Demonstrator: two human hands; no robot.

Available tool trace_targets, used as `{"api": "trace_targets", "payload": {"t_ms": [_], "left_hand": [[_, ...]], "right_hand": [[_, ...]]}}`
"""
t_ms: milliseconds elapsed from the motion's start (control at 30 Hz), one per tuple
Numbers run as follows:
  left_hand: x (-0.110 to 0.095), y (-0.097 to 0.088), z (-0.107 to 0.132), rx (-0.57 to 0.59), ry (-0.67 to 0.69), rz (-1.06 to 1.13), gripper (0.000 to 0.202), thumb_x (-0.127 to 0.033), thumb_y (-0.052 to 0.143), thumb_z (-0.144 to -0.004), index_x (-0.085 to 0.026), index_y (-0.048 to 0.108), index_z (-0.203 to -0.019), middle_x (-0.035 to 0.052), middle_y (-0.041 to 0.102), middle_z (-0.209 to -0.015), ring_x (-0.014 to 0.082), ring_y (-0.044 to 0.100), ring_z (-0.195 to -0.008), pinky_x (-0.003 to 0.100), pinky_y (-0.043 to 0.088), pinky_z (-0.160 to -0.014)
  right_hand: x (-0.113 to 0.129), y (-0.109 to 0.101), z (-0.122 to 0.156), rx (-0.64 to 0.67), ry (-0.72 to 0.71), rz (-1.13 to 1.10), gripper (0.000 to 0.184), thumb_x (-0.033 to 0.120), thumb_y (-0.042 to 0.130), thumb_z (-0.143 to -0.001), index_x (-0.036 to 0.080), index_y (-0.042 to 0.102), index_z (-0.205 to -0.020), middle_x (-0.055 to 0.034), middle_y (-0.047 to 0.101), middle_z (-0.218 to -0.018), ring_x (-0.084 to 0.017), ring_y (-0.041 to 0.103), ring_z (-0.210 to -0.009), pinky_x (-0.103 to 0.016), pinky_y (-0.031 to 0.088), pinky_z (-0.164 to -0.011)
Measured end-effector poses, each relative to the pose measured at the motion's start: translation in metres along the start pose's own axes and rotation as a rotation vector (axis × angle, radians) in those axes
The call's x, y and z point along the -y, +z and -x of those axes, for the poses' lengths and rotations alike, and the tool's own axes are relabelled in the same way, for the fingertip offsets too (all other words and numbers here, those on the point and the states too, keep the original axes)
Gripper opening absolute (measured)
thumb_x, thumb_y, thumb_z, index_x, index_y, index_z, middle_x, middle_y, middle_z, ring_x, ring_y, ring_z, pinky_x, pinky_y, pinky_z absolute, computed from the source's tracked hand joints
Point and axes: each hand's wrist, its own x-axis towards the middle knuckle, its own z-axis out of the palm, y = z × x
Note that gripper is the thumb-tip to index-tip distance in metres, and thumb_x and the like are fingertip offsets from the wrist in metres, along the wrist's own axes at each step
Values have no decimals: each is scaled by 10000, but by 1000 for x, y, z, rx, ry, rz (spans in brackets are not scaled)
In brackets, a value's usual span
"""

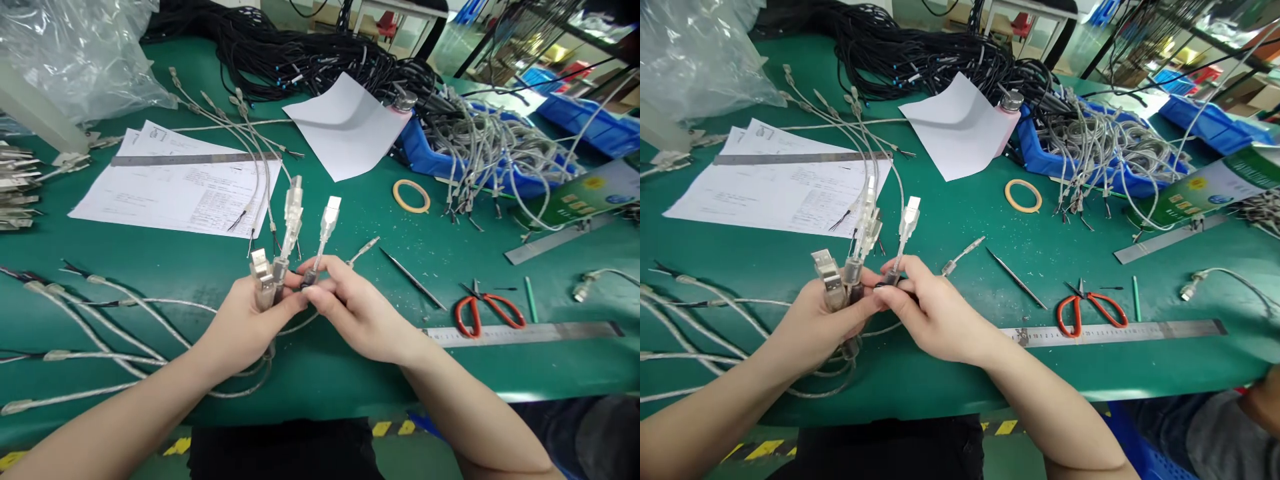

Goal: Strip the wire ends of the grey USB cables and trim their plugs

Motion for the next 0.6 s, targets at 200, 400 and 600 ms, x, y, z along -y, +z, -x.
{"api": "trace_targets", "payload": {"t_ms": [200,400,600], "left_hand": [[1,-3,0,71,-42,61,212,-344,703,-815,-165,628,-900,-8,640,-658,41,384,-407,174,300,-379],[5,-4,-3,53,-30,61,258,-378,721,-812,-146,622,-865,-49,533,-527,35,351,-398,158,271,-373],[0,-5,-3,170,-125,224,259,-353,756,-792,-152,616,-874,-17,640,-631,19,377,-398,139,269,-371]], "right_hand": [[-3,-2,-1,-166,-20,49,288,351,366,-1029,164,543,-900,35,462,-662,-89,421,-581,-228,352,-574],[0,-1,1,-29,-52,86,175,273,410,-1010,147,480,-1110,-20,602,-822,-110,530,-690,-233,407,-644],[-9,0,-6,-171,75,-256,300,409,447,-992,163,566,-870,54,384,-628,-66,302,-514,-220,263,-478]]}}
